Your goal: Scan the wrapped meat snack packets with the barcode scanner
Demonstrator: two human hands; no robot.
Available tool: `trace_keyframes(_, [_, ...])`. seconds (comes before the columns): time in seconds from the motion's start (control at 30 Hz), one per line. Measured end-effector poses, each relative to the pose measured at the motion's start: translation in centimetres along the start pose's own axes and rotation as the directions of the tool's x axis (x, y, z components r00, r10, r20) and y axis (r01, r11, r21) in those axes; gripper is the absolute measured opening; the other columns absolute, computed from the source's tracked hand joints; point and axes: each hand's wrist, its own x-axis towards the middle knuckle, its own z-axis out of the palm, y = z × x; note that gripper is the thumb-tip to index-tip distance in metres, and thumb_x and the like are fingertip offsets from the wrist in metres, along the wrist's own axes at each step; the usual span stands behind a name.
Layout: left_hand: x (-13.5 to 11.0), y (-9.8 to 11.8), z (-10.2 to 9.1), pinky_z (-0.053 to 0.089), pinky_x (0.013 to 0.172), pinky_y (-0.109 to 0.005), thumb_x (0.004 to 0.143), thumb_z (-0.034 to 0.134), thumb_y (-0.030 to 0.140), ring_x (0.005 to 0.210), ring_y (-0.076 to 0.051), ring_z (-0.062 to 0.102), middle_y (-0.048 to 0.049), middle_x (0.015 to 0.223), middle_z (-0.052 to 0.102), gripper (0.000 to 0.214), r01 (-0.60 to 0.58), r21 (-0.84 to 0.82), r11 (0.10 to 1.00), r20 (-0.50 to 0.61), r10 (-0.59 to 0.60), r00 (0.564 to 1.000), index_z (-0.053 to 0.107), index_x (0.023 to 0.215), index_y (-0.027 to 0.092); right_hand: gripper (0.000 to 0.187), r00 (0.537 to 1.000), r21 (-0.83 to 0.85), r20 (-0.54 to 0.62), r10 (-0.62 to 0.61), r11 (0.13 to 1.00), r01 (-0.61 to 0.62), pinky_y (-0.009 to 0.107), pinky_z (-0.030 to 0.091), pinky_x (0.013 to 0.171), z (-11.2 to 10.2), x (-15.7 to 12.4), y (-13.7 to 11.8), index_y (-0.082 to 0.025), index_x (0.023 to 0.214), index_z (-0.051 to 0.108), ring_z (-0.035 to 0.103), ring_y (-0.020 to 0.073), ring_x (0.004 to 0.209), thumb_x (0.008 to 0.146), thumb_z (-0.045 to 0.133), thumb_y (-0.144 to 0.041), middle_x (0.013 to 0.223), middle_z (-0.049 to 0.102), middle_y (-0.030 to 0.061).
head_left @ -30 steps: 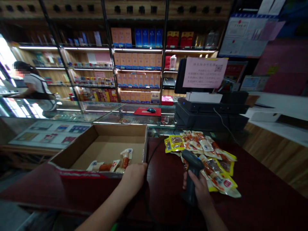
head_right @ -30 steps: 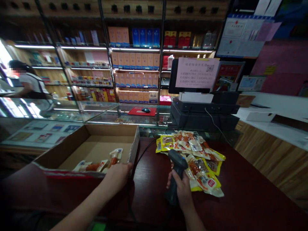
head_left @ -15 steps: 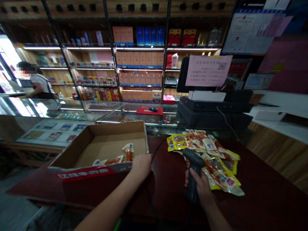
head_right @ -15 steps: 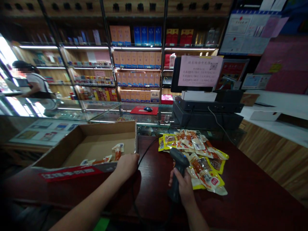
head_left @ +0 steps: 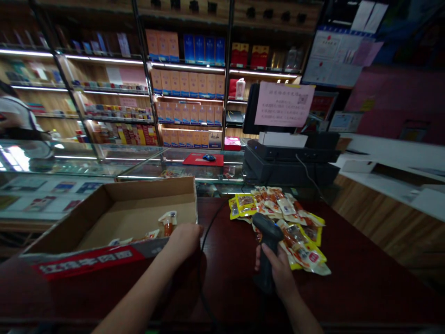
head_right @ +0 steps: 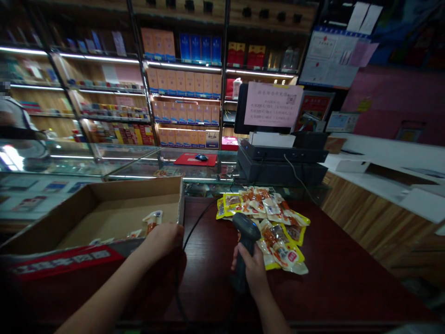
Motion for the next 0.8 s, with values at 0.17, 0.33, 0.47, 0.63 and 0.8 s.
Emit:
trace_keyframes(0.17, [0.2,1.7,-0.1,0.032,0.1,-0.049,0.072,0.06,0.018,0.121,-0.032,0.044,-0.0155,0.129,0.05,0.044,0.025,-0.106,0.994,-0.378,-0.064,0.924,0.058,0.116,0.02,0.032,1.0,0.006,0.013,-0.018,1.0,0.017,0.023,0.047,0.037,-0.5,0.5,0.1,-0.018,0.073,0.053,0.054,0.0113,0.041,0.07,0.069,-0.045,0.055,0.058,-0.0032])
trace_keyframes(0.33, [4.3,5.9,1.3,0.042,0.092,-0.033,0.083,0.049,0.027,0.107,-0.02,0.055,-0.0106,0.117,0.059,0.026,-0.229,-0.45,0.863,-0.511,-0.038,0.859,0.06,0.104,0.018,0.03,0.999,0.057,-0.025,-0.031,0.998,0.032,0.024,0.047,0.037,-0.7,0.6,0.6,-0.019,0.079,0.053,0.053,0.0113,0.04,0.07,0.069,-0.043,0.055,0.059,-0.0043])
trace_keyframes(0.47, [10.1,8.0,3.5,0.045,0.069,-0.026,0.079,0.054,0.037,0.078,-0.018,0.063,-0.009,0.085,0.068,0.027,-0.013,-0.691,0.723,-0.253,-0.226,0.941,0.063,0.089,0.014,0.032,0.998,0.053,-0.061,-0.016,0.998,0.02,0.023,0.045,0.034,-0.8,0.7,0.8,-0.018,0.074,0.053,0.053,0.0115,0.037,0.069,0.07,-0.046,0.053,0.058,-0.004])
trace_keyframes(0.63, [15.7,8.9,5.4,0.041,0.056,-0.024,0.076,0.05,0.052,0.067,-0.021,0.063,-0.0095,0.059,0.064,0.042,0.23,-0.751,0.619,0.0,-0.348,0.937,0.061,0.061,0.015,0.033,0.998,0.047,-0.056,-0.001,0.999,0.003,0.023,0.044,0.035,-0.8,0.9,0.6,-0.018,0.075,0.052,0.052,0.0114,0.037,0.068,0.07,-0.046,0.053,0.058,-0.0044])
trace_keyframes(0.8, [17.8,9.6,6.3,0.038,0.051,-0.021,0.062,0.067,0.03,0.057,-0.015,0.058,-0.0012,0.053,0.056,0.025,0.186,-0.89,0.416,-0.002,-0.412,0.911,0.05,0.051,0.016,0.034,0.999,0.05,-0.052,0.014,0.999,-0.012,0.023,0.045,0.036,-0.7,0.6,0.1,-0.018,0.076,0.053,0.052,0.0117,0.038,0.067,0.07,-0.046,0.052,0.057,-0.0047])
